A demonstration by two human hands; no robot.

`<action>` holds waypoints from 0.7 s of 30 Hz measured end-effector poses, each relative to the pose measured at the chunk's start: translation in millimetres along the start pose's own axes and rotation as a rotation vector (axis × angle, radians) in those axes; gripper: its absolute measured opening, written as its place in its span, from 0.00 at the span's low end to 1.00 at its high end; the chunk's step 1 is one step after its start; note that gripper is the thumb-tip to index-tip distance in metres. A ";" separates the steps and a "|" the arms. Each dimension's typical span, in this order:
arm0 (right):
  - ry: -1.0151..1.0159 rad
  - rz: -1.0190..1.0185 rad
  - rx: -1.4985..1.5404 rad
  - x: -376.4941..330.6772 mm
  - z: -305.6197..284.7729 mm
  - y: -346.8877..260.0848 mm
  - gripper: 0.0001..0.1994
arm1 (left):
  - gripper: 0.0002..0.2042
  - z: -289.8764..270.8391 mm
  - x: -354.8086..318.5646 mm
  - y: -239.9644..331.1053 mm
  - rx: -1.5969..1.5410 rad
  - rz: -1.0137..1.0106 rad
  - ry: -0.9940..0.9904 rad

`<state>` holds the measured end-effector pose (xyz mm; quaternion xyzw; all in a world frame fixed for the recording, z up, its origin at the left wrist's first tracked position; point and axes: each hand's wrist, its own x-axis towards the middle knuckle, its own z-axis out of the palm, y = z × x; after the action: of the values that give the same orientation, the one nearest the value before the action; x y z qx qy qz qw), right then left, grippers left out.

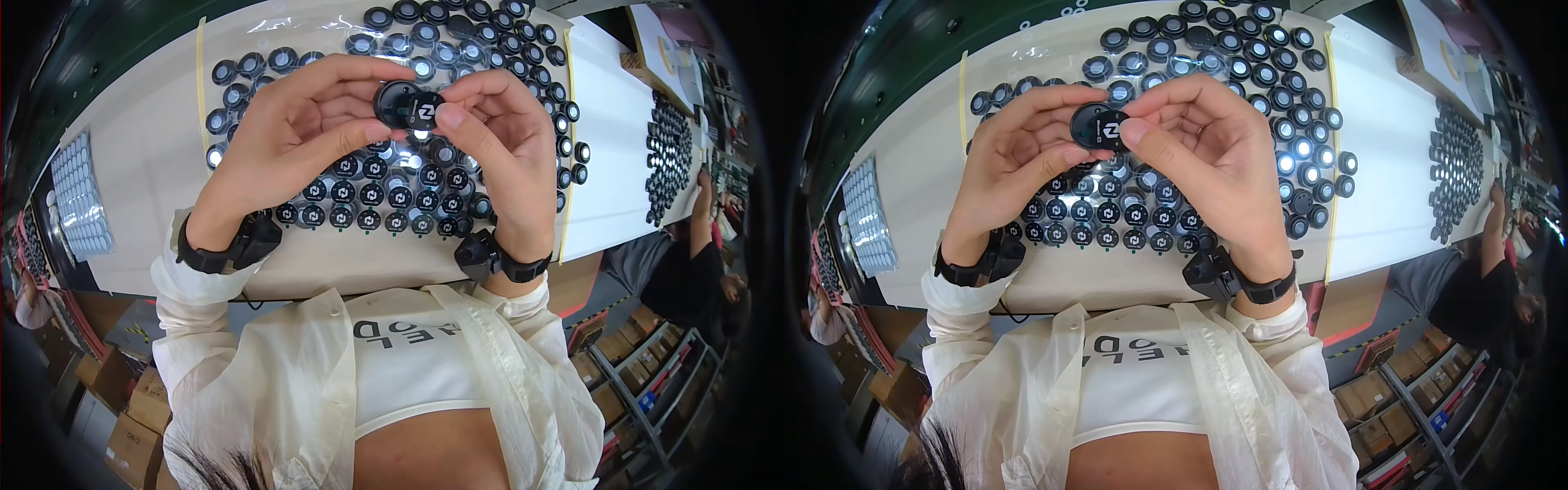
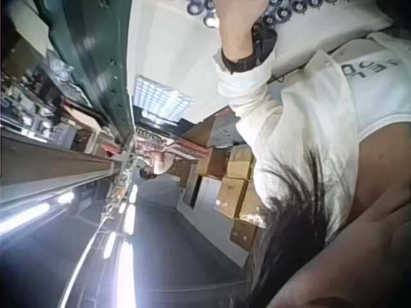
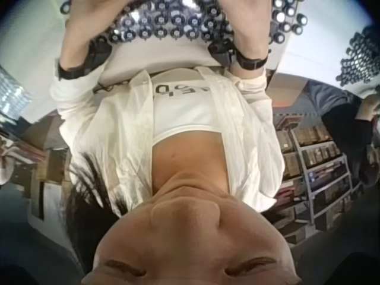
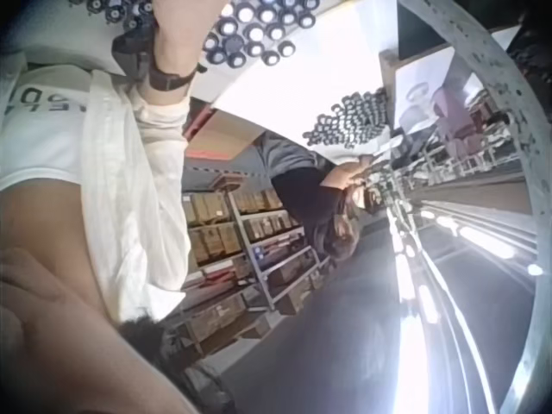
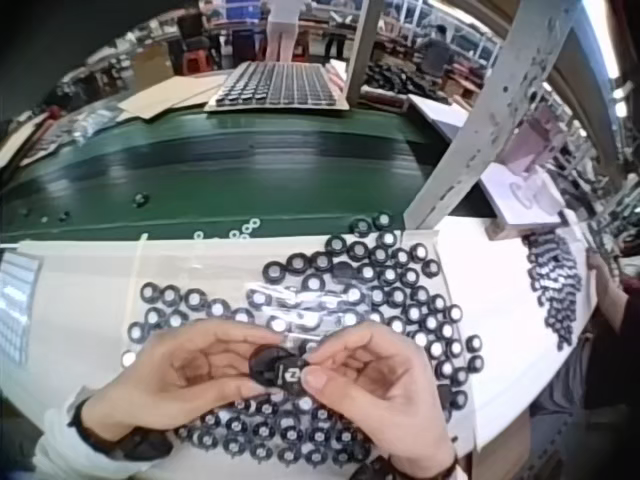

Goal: Sorting small black electronic components and placing them onto a grid-patterned tray.

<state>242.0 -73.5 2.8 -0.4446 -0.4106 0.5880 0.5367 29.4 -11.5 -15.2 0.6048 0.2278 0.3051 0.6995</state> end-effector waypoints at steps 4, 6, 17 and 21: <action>0.004 -0.013 -0.025 -0.5 0.4 1.8 0.07 | 0.19 8.5 -1.9 1.6 -0.023 -0.003 0.087; 0.005 -0.013 -0.010 0.0 0.0 4.6 0.07 | 0.19 7.9 -2.8 2.0 0.022 -0.069 0.083; 0.047 0.011 -0.079 1.1 -1.3 5.3 0.06 | 0.19 10.5 -1.4 1.6 0.079 -0.066 0.099; 0.079 0.017 -0.083 1.8 0.4 5.4 0.06 | 0.19 9.7 0.2 2.7 0.123 -0.050 0.069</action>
<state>240.1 -72.2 -2.4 -0.4929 -0.4094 0.5570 0.5283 35.8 -17.9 -10.9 0.6299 0.2852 0.2936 0.6600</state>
